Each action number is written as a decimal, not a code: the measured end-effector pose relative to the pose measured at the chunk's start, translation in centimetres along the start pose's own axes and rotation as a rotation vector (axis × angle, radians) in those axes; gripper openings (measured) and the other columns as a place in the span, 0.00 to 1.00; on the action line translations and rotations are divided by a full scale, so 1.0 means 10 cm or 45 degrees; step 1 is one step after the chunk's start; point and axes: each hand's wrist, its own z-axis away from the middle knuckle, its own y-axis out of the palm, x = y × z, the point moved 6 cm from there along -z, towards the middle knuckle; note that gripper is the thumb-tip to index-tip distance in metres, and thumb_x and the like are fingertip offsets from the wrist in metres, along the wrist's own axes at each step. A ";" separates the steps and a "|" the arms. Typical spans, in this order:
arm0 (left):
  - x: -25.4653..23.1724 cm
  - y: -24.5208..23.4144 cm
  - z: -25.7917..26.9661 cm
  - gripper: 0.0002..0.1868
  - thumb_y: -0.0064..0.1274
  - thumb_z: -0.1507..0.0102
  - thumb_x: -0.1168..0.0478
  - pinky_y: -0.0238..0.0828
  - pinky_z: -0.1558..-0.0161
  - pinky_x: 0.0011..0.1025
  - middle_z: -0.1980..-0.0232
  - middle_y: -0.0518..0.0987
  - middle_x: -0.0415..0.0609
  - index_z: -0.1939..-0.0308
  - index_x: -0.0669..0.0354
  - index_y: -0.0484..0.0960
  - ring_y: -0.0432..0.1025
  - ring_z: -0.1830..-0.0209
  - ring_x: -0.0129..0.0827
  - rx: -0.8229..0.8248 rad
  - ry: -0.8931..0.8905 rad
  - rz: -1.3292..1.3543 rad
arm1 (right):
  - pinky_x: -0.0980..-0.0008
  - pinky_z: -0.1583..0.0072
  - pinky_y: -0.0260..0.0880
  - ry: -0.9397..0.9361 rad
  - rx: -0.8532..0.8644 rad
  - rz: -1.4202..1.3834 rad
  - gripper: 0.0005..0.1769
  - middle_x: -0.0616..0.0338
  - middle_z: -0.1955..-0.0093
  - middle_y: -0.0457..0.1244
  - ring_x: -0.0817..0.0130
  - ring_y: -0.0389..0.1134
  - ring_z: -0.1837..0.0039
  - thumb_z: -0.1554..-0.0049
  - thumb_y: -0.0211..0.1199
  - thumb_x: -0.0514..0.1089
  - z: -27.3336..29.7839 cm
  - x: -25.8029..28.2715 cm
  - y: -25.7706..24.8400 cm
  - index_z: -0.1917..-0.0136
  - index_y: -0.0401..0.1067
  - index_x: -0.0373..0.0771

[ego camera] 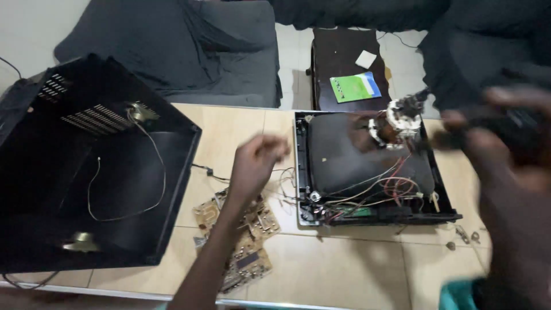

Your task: The person is disassembling an old CRT television, using a screwdriver to remove screws from the internal frame and handling the electronic components.

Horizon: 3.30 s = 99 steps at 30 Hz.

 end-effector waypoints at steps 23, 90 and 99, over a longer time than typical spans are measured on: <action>2.00 0.66 -1.99 0.16 0.55 0.43 0.63 0.67 0.33 0.49 0.42 0.78 0.53 0.50 0.47 0.84 0.71 0.34 0.54 0.210 0.400 -0.228 | 0.47 0.60 0.73 -0.042 0.016 0.300 0.13 0.33 0.58 0.65 0.31 0.71 0.56 0.28 0.64 0.46 -0.92 -1.11 2.48 0.35 0.68 0.39; 1.77 0.61 -1.82 0.19 0.45 0.34 0.58 0.65 0.31 0.44 0.32 0.72 0.52 0.40 0.52 0.82 0.67 0.29 0.46 0.318 0.344 -0.205 | 0.51 0.50 0.70 -0.622 1.978 1.252 0.10 0.61 0.53 0.61 0.57 0.68 0.51 0.34 0.49 0.58 -1.68 -1.13 3.24 0.48 0.62 0.54; 0.82 0.68 -2.00 0.28 0.51 0.33 0.51 0.57 0.28 0.45 0.23 0.68 0.55 0.29 0.53 0.70 0.61 0.22 0.48 0.671 0.344 0.022 | 0.57 0.49 0.65 -0.905 1.881 0.905 0.10 0.62 0.51 0.60 0.62 0.61 0.50 0.44 0.61 0.36 -1.57 -1.05 3.30 0.50 0.68 0.50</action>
